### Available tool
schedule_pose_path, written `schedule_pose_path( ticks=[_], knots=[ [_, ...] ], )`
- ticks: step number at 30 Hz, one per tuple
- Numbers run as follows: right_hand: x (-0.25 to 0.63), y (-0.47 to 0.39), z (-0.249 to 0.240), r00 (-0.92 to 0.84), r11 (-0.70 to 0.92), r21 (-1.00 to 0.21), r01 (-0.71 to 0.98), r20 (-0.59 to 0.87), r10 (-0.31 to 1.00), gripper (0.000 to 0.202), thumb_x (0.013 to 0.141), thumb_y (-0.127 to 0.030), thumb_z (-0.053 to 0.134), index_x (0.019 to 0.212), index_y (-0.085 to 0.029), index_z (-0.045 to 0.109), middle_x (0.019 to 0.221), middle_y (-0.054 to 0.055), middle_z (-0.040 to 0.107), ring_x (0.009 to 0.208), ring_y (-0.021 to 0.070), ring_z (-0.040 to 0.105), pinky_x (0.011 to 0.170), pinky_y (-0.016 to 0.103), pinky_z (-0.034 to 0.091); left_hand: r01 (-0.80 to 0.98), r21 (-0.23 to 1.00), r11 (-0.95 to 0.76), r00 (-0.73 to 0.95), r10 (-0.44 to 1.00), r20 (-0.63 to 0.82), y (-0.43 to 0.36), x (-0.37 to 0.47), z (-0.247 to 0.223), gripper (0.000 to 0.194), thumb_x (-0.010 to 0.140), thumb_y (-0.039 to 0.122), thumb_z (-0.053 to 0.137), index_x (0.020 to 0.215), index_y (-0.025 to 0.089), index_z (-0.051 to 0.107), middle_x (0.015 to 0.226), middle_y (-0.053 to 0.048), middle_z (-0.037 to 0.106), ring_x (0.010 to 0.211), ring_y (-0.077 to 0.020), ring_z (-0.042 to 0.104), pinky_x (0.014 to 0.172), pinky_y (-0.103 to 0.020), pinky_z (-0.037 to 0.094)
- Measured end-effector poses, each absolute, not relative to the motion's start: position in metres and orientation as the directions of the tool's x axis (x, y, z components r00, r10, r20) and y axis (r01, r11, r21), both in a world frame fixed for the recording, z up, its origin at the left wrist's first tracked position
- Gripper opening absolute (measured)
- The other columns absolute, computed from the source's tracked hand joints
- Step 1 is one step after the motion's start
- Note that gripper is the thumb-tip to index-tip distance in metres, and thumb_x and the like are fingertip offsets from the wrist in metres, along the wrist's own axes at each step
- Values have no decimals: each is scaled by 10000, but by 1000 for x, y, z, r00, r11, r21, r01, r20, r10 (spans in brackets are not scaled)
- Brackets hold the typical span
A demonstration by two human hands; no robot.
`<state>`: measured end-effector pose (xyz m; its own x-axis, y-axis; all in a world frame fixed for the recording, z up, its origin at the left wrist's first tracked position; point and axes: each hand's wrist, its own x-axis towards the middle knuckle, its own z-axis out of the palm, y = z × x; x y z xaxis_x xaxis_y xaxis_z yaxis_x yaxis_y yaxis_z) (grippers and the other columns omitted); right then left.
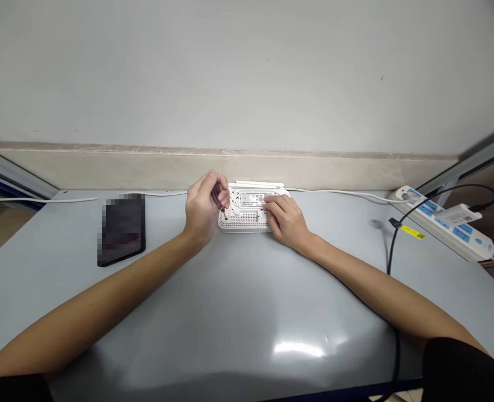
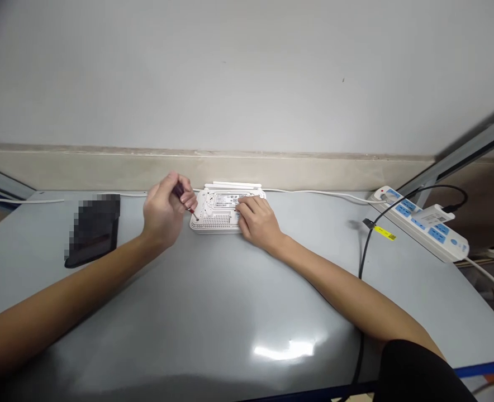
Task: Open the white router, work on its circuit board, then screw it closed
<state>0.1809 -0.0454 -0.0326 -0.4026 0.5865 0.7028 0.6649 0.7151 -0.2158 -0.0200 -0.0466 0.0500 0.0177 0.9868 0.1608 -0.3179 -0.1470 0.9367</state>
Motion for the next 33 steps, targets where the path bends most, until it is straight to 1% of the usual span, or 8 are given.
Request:
schedule_pose_path(
  ticks=[3, 9, 15, 18, 24, 27, 31, 33],
  knots=[
    [181, -46, -33, -402, 714, -214, 666, 704, 586, 182, 865, -101, 461, 967, -189, 583, 1084, 110, 651, 1008, 243, 576, 842, 398, 475, -347, 917, -194, -29, 980, 197, -52, -19, 49, 351, 905, 383, 510, 627, 170, 489, 524, 45, 302, 456, -72, 339, 459, -195, 312],
    [181, -46, -31, -406, 714, -213, 667, 700, 587, 199, 864, -90, 450, 965, -199, 582, 1081, 103, 653, 1008, 249, 585, 823, 401, 482, -276, 960, 33, 508, 853, 117, -27, -43, 49, 258, 754, 269, 571, 537, 157, 486, 432, 80, 162, 395, -50, 175, 418, -202, 178],
    [181, -47, -32, -405, 720, -208, 662, 709, 578, 190, 864, -89, 457, 964, -191, 582, 1068, 110, 659, 995, 247, 585, 821, 396, 476, -339, 927, -163, -14, 986, 168, -49, -21, 50, 253, 882, 314, 528, 676, 168, 513, 541, 49, 307, 477, -71, 341, 465, -193, 307],
    [181, -47, -32, -408, 717, -211, 665, 701, 585, 187, 867, -99, 459, 973, -192, 581, 1078, 109, 654, 1004, 249, 579, 831, 398, 474, -359, 916, -179, -78, 984, 161, -53, -19, 47, 302, 896, 357, 512, 659, 169, 497, 533, 51, 289, 469, -67, 316, 460, -184, 290],
    [181, -46, -32, -406, 722, -231, 652, 698, 590, 190, 866, -100, 461, 989, -190, 575, 1088, 116, 646, 1026, 244, 566, 840, 394, 464, -293, 948, 120, 601, 795, 85, -14, -48, 48, 259, 758, 310, 520, 547, 165, 476, 418, 85, 135, 393, -56, 136, 410, -201, 191],
    [180, -46, -32, -412, 733, -219, 644, 708, 573, 190, 868, -100, 462, 996, -185, 573, 1080, 120, 647, 1026, 246, 568, 836, 394, 464, -294, 954, 63, 492, 865, 94, -20, -42, 47, 274, 821, 333, 499, 613, 156, 523, 429, 73, 205, 403, -65, 194, 424, -204, 226],
    [180, -46, -33, -405, 724, -237, 648, 697, 591, 192, 871, -109, 463, 998, -196, 578, 1090, 116, 646, 1032, 251, 572, 838, 406, 470, -300, 948, -105, -37, 994, 98, -49, -19, 38, 383, 921, 462, 467, 671, 174, 502, 524, 44, 325, 484, -86, 344, 487, -208, 342],
    [180, -46, -33, -404, 719, -246, 650, 690, 601, 192, 872, -113, 465, 999, -199, 582, 1097, 115, 645, 1036, 253, 571, 842, 412, 473, -295, 953, -74, -64, 996, 58, -56, -13, 32, 335, 892, 424, 543, 676, 182, 458, 581, 42, 335, 512, -82, 351, 494, -201, 337]
  ],
)
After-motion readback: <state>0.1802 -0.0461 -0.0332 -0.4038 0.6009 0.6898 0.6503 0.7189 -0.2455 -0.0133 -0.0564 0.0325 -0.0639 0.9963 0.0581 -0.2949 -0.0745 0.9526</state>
